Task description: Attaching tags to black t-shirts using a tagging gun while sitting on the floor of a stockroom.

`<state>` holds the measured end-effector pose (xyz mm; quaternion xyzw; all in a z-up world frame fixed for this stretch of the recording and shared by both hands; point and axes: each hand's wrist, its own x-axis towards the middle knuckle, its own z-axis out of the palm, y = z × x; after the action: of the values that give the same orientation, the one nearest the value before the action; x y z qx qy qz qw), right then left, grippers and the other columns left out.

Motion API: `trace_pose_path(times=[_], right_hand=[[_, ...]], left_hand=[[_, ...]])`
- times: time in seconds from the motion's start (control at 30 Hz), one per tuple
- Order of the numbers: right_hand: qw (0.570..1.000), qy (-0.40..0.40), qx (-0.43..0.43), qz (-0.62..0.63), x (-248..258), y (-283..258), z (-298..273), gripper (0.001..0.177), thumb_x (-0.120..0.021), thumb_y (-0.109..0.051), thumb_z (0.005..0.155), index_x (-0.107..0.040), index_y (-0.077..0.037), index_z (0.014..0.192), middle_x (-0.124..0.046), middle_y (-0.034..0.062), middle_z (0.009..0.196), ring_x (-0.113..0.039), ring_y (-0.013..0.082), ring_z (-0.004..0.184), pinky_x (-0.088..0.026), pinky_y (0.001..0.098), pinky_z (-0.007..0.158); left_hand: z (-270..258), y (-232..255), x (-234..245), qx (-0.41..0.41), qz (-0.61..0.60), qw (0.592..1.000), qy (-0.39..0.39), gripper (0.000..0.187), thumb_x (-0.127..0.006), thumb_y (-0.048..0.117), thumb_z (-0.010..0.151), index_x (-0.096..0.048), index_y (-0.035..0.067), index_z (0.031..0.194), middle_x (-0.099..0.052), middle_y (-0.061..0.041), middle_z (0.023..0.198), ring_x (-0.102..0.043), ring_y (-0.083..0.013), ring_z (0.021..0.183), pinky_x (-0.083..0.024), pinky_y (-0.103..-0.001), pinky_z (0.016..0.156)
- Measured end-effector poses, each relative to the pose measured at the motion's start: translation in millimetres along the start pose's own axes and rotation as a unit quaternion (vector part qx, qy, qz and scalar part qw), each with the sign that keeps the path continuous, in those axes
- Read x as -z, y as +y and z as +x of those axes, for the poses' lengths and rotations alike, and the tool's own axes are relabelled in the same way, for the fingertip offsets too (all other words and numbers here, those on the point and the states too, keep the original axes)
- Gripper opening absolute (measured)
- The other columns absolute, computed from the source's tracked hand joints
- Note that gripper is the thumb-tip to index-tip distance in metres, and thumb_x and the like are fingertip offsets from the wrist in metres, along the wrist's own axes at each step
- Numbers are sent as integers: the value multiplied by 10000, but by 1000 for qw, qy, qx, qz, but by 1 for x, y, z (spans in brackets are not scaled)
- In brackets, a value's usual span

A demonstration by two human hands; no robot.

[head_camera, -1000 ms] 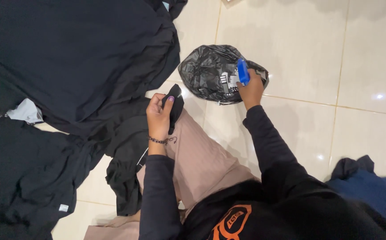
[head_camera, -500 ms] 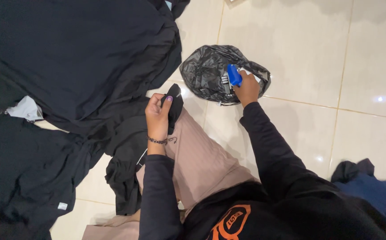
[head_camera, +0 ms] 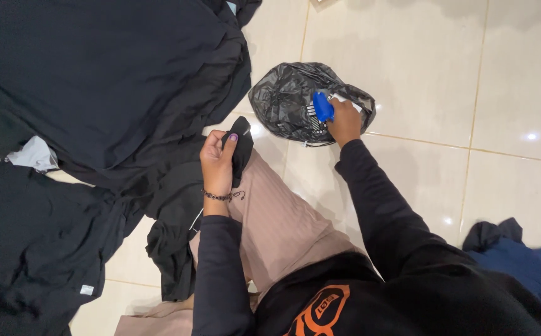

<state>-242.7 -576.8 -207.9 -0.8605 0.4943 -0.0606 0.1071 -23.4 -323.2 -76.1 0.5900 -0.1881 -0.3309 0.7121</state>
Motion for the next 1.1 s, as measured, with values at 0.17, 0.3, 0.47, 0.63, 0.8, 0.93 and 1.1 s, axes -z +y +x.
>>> trace_pose_path(times=[0.17, 0.3, 0.47, 0.63, 0.8, 0.93, 1.1], right_hand=[[1000, 17, 1, 17, 0, 2, -6, 476, -830, -100, 815, -629, -158, 1243, -640, 136, 1060, -719, 342, 983, -564, 457, 887], [998, 46, 5, 34, 8, 1, -11, 431, -809, -84, 847, -628, -163, 1230, -632, 129, 1046, -714, 355, 970, -555, 457, 891], [977, 160, -13, 137, 9, 7, -12, 396, -835, -72, 782, -676, -211, 1116, -649, 59, 970, -699, 324, 947, -527, 444, 884], [934, 192, -85, 289, 50, -14, -11, 254, -776, -100, 788, -698, -207, 1006, -727, 51, 909, -715, 328, 936, -516, 477, 905], [857, 185, -60, 477, 87, -32, -9, 269, -766, 41, 838, -704, -31, 1090, -737, 106, 1003, -726, 254, 969, -543, 442, 940], [853, 154, -83, 491, 109, -48, -10, 320, -813, -1, 865, -692, -121, 1136, -745, 58, 1036, -748, 241, 943, -589, 385, 883], [830, 130, -11, 542, 148, -92, -23, 296, -812, 17, 877, -673, -65, 1125, -715, 101, 1047, -741, 250, 959, -610, 381, 845]], left_hand=[[3, -6, 3, -8, -13, 1000, -4, 125, -658, 104, 992, -585, 97, 890, -610, 39, 695, -510, 11, 569, -415, -138, 490], [4, -5, 2, -8, -19, 1000, -5, 119, -662, 93, 986, -592, 89, 890, -619, 31, 693, -533, 0, 563, -438, -143, 493], [5, -13, 6, 1, -21, 1000, 2, 101, -679, 85, 979, -599, 86, 916, -643, 22, 738, -567, -12, 599, -479, -150, 517], [0, -4, 1, -2, -31, 999, 7, 132, -707, 57, 956, -579, 87, 948, -658, 18, 783, -572, -14, 621, -507, -155, 549], [3, -9, 5, 5, -44, 999, 2, 125, -682, 50, 968, -618, 59, 1074, -715, -25, 861, -661, -56, 723, -603, -190, 637], [-3, -1, 2, 19, -36, 999, 8, 109, -662, 57, 976, -676, 21, 1078, -731, -41, 840, -674, -73, 730, -620, -218, 656], [-7, 2, 14, 19, -45, 998, 36, 174, -647, 95, 992, -707, 9, 1131, -757, -115, 871, -708, -130, 765, -651, -287, 691]])
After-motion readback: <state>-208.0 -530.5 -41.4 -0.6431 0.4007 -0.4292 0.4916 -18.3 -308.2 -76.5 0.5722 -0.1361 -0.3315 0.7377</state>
